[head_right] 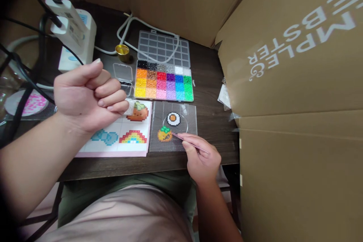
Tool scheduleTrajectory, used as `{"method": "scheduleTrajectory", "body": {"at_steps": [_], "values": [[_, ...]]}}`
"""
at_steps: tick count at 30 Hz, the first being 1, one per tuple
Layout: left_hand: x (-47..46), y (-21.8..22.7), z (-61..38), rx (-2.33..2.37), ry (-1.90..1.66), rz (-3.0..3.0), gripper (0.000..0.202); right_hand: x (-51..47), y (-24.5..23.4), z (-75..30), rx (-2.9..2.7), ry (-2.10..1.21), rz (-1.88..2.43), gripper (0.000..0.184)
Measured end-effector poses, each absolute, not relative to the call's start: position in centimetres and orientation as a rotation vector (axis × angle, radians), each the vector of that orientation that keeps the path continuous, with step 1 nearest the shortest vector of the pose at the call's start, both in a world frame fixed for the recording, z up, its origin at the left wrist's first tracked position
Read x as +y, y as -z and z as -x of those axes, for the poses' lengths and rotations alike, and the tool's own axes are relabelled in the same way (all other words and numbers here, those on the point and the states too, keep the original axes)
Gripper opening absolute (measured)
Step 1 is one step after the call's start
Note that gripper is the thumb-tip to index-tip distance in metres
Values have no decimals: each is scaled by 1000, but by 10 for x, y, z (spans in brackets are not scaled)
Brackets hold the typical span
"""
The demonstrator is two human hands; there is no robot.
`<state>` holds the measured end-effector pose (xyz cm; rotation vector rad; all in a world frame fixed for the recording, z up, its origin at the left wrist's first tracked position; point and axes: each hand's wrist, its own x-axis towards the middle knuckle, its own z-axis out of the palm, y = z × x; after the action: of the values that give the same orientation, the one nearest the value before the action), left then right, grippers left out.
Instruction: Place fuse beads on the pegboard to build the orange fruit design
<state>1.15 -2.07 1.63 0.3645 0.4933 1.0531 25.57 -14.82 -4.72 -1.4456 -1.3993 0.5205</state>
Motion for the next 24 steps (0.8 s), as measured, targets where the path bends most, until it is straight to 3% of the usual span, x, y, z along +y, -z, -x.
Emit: {"method": "scheduleTrajectory", "body": {"at_steps": [7,24], "values": [[-23,-17,-11,497,-1031,-258,48,-147,47,-256,-1189,-496,1488,10],[-23,-13,-11,487,-1030,-207,47,-132,54,-267,-1029,-665,1458,15]]}}
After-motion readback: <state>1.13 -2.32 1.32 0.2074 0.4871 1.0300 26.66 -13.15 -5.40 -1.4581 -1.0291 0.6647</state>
